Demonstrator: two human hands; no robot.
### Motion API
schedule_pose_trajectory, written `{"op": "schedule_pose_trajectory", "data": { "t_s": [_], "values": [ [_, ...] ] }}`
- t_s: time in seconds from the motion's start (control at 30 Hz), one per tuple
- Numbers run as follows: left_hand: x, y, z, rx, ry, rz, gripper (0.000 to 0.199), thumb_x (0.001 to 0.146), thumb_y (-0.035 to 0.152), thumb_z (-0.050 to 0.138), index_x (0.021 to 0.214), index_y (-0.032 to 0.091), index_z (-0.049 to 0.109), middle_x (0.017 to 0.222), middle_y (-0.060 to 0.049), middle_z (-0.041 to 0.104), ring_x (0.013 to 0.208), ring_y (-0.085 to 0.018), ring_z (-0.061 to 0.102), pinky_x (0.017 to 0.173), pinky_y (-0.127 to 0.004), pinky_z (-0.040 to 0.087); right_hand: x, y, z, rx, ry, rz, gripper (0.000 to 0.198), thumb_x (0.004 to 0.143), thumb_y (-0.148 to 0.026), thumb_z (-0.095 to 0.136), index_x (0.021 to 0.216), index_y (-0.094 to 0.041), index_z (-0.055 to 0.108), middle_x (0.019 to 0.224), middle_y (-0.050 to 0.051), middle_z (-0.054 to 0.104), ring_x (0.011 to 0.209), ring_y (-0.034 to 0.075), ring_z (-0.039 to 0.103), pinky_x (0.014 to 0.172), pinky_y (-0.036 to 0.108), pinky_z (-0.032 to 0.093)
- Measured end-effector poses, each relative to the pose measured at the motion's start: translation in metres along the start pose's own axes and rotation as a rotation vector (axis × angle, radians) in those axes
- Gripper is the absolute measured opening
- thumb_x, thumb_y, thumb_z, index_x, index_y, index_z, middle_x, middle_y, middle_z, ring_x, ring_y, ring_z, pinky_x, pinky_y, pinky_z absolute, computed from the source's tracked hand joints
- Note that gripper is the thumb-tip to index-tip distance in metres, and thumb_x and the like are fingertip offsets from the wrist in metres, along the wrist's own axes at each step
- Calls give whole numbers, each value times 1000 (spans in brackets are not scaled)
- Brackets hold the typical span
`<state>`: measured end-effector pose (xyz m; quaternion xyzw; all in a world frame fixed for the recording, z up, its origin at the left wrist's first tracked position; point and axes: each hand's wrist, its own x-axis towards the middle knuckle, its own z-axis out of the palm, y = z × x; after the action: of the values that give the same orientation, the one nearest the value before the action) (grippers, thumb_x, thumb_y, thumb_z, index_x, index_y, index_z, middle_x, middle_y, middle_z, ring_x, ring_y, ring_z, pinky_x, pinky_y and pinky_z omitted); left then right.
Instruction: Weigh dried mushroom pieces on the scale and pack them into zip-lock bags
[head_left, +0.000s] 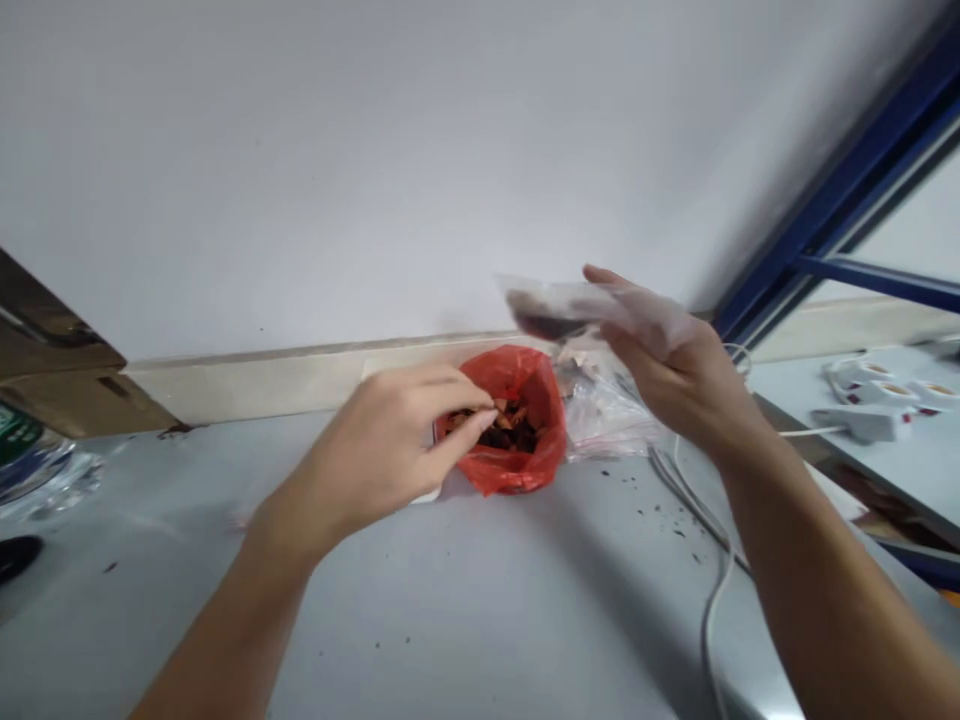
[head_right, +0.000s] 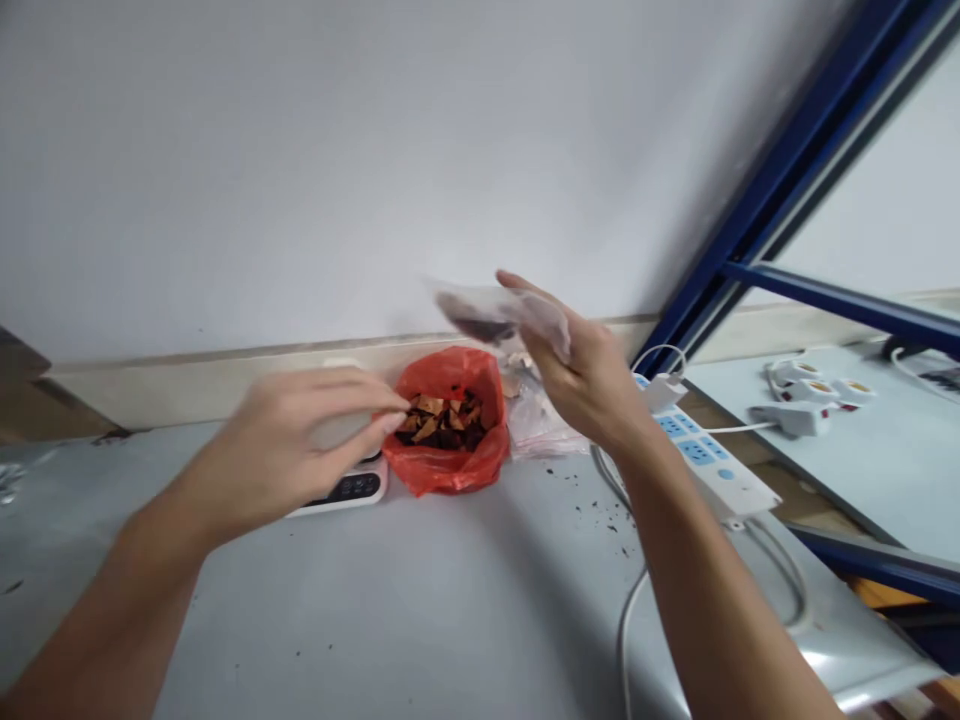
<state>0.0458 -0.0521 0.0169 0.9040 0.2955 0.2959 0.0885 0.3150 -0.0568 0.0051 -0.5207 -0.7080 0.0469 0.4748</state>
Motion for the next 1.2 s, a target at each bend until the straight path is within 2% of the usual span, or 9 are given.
{"op": "schedule_pose_trajectory", "data": {
  "t_s": [0.1,0.17,0.3,0.6,0.83,0.9,1.03,1.1,1.2],
  "values": [
    [8,-8,26,-62,-244,-42,25,103,25,54,100,23,79,108,-4,80,94,-21,74,80,-31,58,-22,41,-10,-292,61,-39,57,95,-18,49,146,-36,64,142,5,70,135,36,62,113,65,48],
    [11,-13,42,-26,-305,-33,23,102,27,57,109,22,79,116,-7,79,104,-24,72,86,-35,58,-36,66,-2,-433,-142,-77,62,92,-17,48,150,-36,61,156,5,58,150,37,47,120,67,39],
    [13,-23,57,33,-353,-18,24,100,30,64,118,19,77,127,-11,76,128,-30,60,107,-45,52,-50,97,19,-540,-375,-6,61,97,-49,53,155,-29,56,171,12,34,156,43,31,119,71,37],
    [9,-35,45,-6,-313,-69,24,101,36,62,107,20,78,126,-12,74,134,-34,52,102,-49,57,-51,112,22,-248,-179,163,75,89,-68,60,149,-24,57,166,19,43,149,41,47,117,62,44],
    [10,-35,35,11,-293,-109,21,99,34,64,110,20,77,122,-11,70,131,-31,52,109,-46,52,-29,54,9,-283,106,-68,28,96,-44,56,106,-26,76,113,14,79,114,35,71,102,54,53],
    [8,-34,31,50,-299,-164,20,97,34,67,111,23,77,125,-10,66,134,-31,47,109,-47,52,-17,26,18,-237,-40,-66,27,96,-32,51,100,-22,76,99,11,80,93,28,74,86,43,58],
    [2,-34,26,125,-362,-242,22,95,43,68,108,27,75,136,-9,55,139,-34,40,108,-51,51,3,-9,53,-348,-855,65,29,92,-19,50,94,-19,79,88,8,79,78,22,72,69,31,52],
    [-2,-34,24,142,-409,-263,28,94,45,68,116,28,72,144,-10,50,143,-35,37,109,-53,50,10,-14,73,-481,-1006,134,36,91,-25,59,123,-22,75,112,12,78,96,28,74,74,32,53],
    [-6,-34,20,125,-462,-298,36,94,45,68,126,30,69,152,-10,44,145,-36,35,108,-51,51,17,-13,96,-583,-1049,279,75,84,-39,71,156,-33,50,147,13,63,120,36,68,85,38,56]
  ]
}}
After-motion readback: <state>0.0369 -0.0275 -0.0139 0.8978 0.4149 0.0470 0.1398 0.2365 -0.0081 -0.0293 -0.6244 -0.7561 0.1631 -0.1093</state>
